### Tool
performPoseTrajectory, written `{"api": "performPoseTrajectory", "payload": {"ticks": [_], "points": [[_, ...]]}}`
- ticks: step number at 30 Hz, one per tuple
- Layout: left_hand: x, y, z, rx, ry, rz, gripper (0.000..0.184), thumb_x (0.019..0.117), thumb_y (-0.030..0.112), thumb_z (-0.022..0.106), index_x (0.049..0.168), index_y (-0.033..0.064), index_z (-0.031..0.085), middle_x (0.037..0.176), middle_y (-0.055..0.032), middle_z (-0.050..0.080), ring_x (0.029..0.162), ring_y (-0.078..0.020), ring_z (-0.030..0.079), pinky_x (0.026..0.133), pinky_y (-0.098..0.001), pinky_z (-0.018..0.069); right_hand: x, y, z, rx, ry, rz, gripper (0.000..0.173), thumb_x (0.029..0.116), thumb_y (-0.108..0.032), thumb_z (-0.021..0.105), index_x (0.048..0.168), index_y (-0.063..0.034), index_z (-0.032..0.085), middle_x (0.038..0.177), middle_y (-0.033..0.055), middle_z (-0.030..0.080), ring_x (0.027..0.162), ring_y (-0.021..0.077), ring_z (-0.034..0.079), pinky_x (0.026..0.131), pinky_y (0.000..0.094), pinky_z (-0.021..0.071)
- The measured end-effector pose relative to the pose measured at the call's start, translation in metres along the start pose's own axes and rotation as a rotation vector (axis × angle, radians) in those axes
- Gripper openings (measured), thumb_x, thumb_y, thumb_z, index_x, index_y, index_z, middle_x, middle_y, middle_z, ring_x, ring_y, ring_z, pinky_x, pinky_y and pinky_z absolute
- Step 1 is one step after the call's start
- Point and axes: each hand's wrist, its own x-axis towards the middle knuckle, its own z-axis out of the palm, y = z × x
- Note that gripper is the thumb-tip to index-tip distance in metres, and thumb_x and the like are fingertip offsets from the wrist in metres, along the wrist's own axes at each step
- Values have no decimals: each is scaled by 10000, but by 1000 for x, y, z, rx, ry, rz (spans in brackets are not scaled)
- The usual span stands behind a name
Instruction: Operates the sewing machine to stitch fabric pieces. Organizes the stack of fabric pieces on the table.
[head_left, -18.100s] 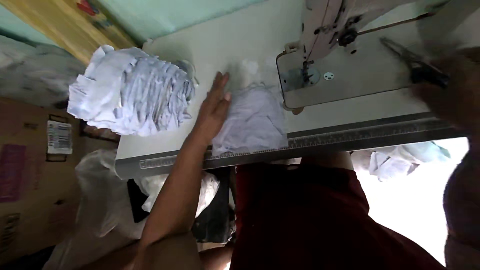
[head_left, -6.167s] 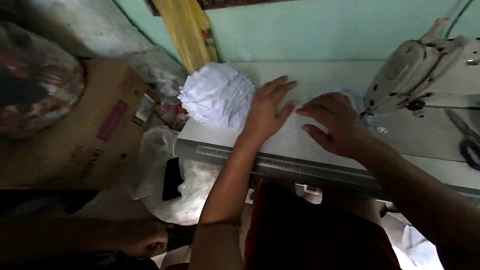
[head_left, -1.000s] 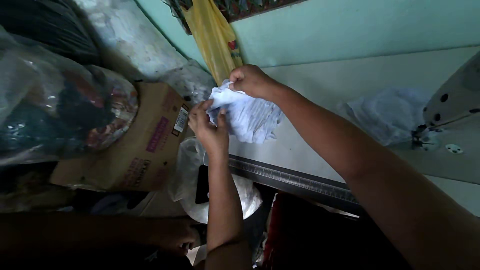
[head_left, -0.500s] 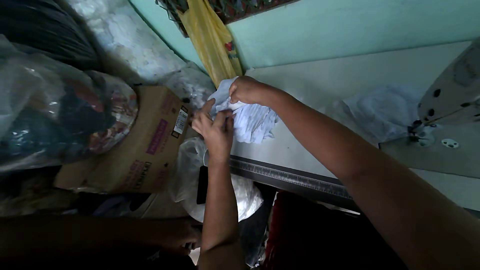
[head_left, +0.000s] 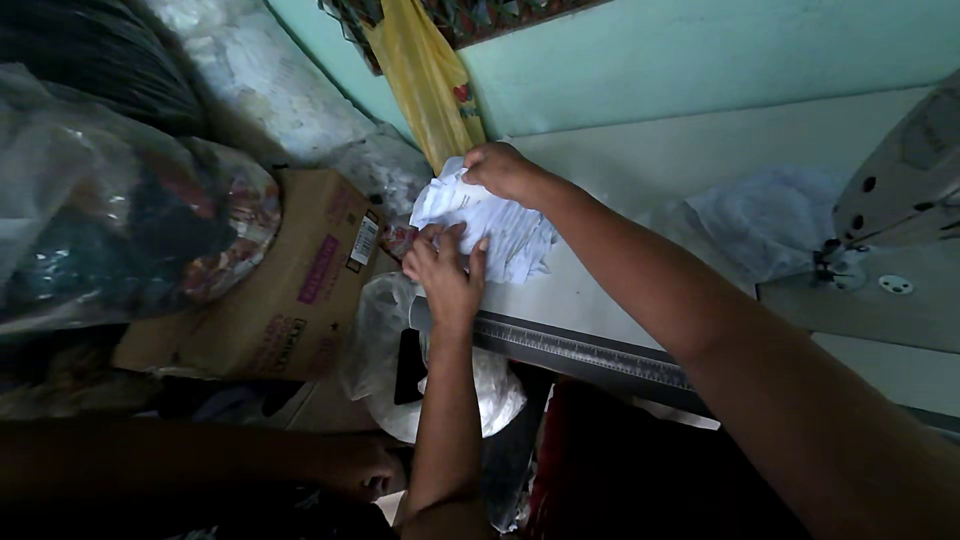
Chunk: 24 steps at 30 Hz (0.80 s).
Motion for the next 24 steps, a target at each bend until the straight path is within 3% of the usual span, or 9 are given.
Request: {"api": "performPoseTrajectory", "payload": {"ticks": [2,4,8,12,16,18,20,22,24], "points": [[-1,-2,0,-1,-40,17,500,1020,498,516,1284,101,666,1474,-170,529,1343,-383,489,1133,-634,271,0,0,0,14,26,11,236,1044,-145,551,1184,-2,677,1197,190,660,1125,290,615,963,507,479],[-2,-3,1,-15,-85,15,514,1033,473,504,1350,86,624,1444,-140,578,1355,-342,515,1178,-651,206,0,0,1,49,56,19,253,1053,-147,539,1209,7,664,1218,200,652,1135,298,614,969,504,482],[-5,0,1,-37,-75,-43,572,1039,457,493,1459,69,523,1461,-153,564,1333,-350,521,1142,-634,248,2,1,0,144,106,36,275,1051,-143,545,1255,9,649,1263,207,641,1193,307,597,1007,511,467],[-4,-1,-1,-62,-57,-103,549,1030,500,476,1381,97,600,1522,-162,490,1364,-391,459,1111,-660,266,3,2,-1,161,123,47,290,1057,-165,546,1263,12,648,1271,222,639,1212,323,590,1023,531,458],[1,-3,-8,-102,-95,-154,499,1060,459,433,1362,108,620,1438,-130,579,1337,-363,496,1132,-659,231,3,1,-2,212,140,75,300,1062,-171,545,1292,-2,637,1290,212,631,1219,313,587,1026,520,460],[5,1,-15,-262,-29,-204,495,1067,408,425,1355,48,607,1470,-175,534,1362,-346,474,1137,-573,315,3,0,-3,227,148,80,310,1061,-174,546,1306,-5,632,1302,215,628,1228,317,586,1031,525,461],[10,14,-16,-626,81,-273,476,1078,345,421,1384,0,537,1472,-139,517,1304,-199,530,1070,-390,463,3,0,-5,259,169,70,305,1055,-171,554,1297,-3,632,1289,216,631,1209,315,595,1019,522,471],[16,37,-20,-1026,83,-351,467,1095,305,361,1449,8,423,1455,-74,508,1242,-127,572,1045,-343,490,4,1,-7,303,202,52,283,1044,-156,566,1265,5,640,1259,210,639,1177,302,603,999,509,481],[25,59,-18,-1299,42,-462,502,1113,302,293,1520,10,317,1487,-94,479,1282,-161,569,1092,-354,474,5,-1,-10,338,215,33,272,1045,-146,563,1255,12,634,1260,207,632,1167,287,601,995,492,483]]}}
